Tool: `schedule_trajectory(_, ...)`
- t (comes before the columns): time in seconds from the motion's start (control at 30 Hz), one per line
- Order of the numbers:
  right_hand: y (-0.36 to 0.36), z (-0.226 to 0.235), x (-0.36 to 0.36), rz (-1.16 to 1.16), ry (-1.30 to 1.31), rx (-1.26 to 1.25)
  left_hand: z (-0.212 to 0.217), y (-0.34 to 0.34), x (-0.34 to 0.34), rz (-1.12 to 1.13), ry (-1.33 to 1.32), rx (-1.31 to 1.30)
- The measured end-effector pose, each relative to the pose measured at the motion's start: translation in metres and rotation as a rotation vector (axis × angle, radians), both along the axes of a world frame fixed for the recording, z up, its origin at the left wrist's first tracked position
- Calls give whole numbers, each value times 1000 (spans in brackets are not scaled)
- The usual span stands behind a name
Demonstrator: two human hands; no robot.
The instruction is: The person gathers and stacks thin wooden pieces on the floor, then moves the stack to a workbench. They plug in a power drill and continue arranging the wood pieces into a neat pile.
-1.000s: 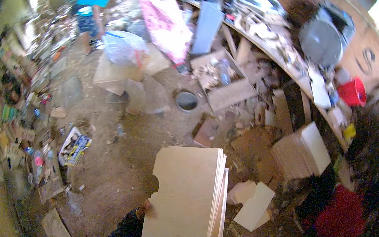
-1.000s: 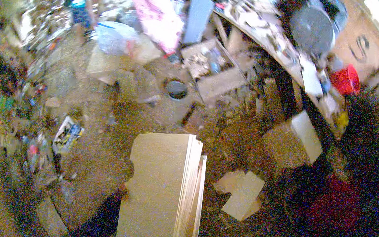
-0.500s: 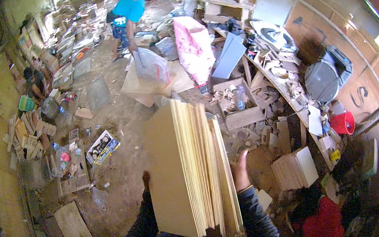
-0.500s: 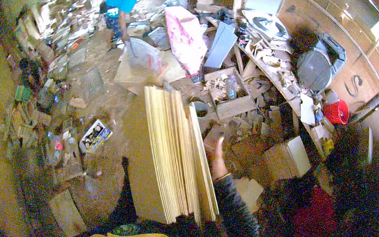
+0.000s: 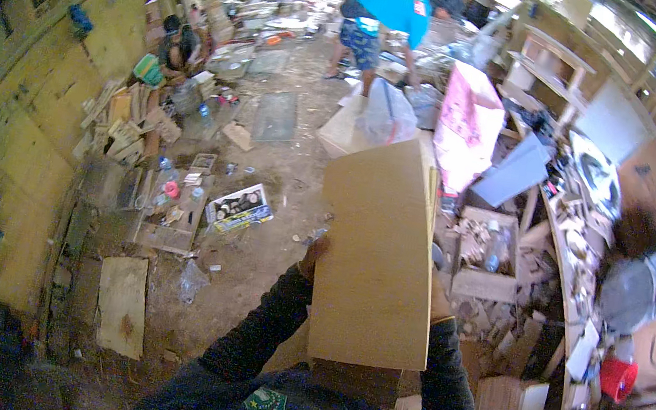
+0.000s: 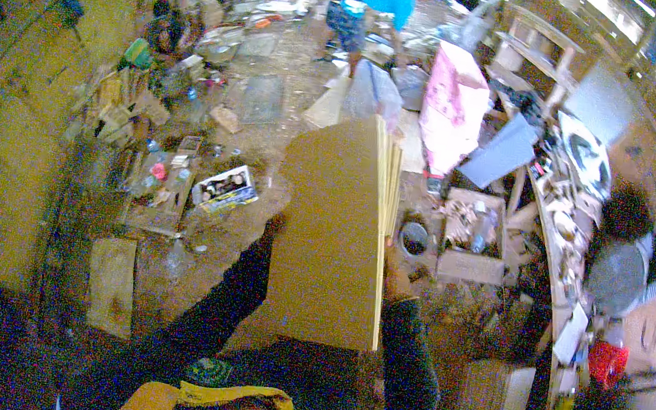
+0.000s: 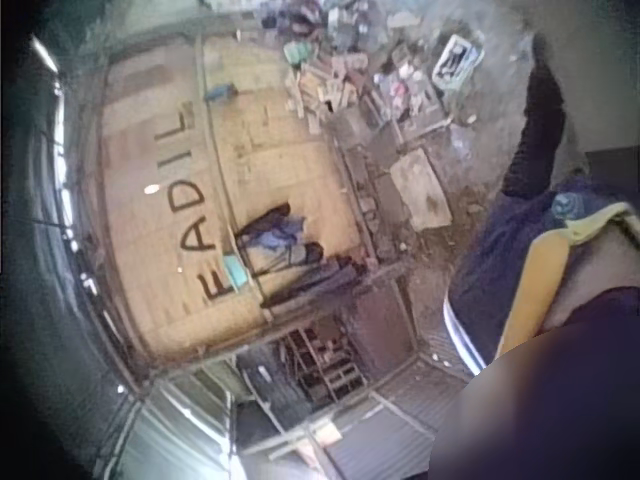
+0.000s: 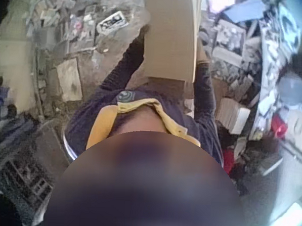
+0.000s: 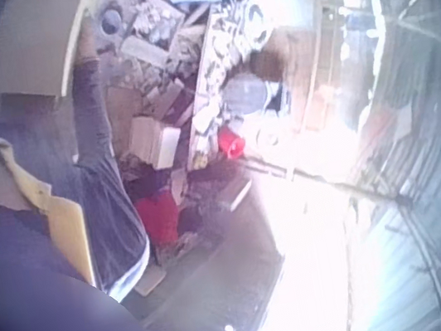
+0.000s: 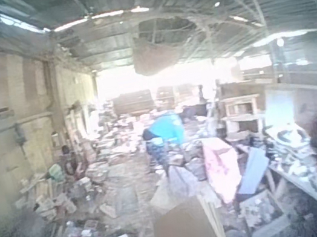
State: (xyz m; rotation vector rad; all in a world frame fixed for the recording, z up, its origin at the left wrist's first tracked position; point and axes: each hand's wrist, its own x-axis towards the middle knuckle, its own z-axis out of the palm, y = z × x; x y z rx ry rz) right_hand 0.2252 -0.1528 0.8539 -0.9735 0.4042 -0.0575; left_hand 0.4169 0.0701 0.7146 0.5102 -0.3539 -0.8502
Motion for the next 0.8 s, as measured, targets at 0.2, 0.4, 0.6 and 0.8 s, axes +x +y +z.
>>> schedule_trajectory(0.2, -16, -29, 95, -96, -246, 41, -18, -12, 82, 121, -95, 265)
schedule_trajectory(0.4, -90, -90, 182, 329, 26, 289, 6, -13, 125, 224, 70, 246)
schedule_trajectory(0.6, -65, -62, 291, 389, 112, 178, 15, -11, 210, 333, 161, 164)
schedule_trajectory(0.8, -51, -71, 404, 316, 106, 51, 5, -14, 359, 382, 227, 64)
